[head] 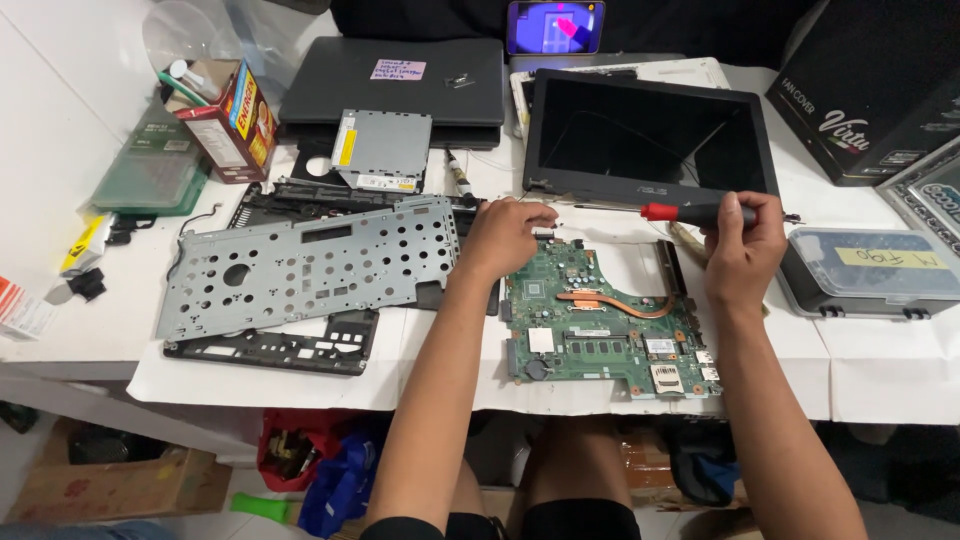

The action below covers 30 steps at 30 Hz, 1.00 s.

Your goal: Unscrewing and removing components from a laptop motherboard on a repair bench.

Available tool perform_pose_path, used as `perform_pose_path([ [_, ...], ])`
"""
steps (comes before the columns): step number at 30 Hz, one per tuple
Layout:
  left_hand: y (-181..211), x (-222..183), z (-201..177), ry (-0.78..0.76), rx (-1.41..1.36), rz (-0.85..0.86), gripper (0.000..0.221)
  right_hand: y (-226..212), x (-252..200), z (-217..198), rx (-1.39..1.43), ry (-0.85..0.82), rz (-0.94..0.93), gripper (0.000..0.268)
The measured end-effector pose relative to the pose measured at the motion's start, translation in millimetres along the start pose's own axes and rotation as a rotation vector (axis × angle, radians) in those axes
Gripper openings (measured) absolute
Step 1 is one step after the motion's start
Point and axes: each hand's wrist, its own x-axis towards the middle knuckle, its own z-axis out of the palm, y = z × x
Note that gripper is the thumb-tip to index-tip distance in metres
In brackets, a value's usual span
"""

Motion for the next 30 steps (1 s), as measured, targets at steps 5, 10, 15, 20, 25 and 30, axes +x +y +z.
perform_pose_path([
  [5, 0, 1, 0, -0.037, 0.054, 0.007, 0.065, -4, -1, -1, -0.018, -0.004, 0.000, 0.022],
  [10, 2, 0, 0, -0.026, 0.065, 0.003, 0.063, -5, -1, -1, -0.037, -0.006, -0.001, 0.021],
  [15, -13, 2, 7, 0.077, 0.017, 0.095, 0.044, 10, 2, -1, -0.010, -0.036, -0.073, 0.021],
  [20, -15, 4, 12, 0.246, 0.096, 0.359, 0.033, 11, -1, 4, -0.002, -0.064, -0.155, 0.019],
  [25, -2, 5, 41, 0.374, 0.192, 0.623, 0.039, 7, -4, 8, 0.053, -0.107, -0.216, 0.015],
  [30, -1, 9, 41, 0.343, 0.224, 0.658, 0.029, -16, -6, 14, 0.039, -0.197, -0.241, 0.014],
])
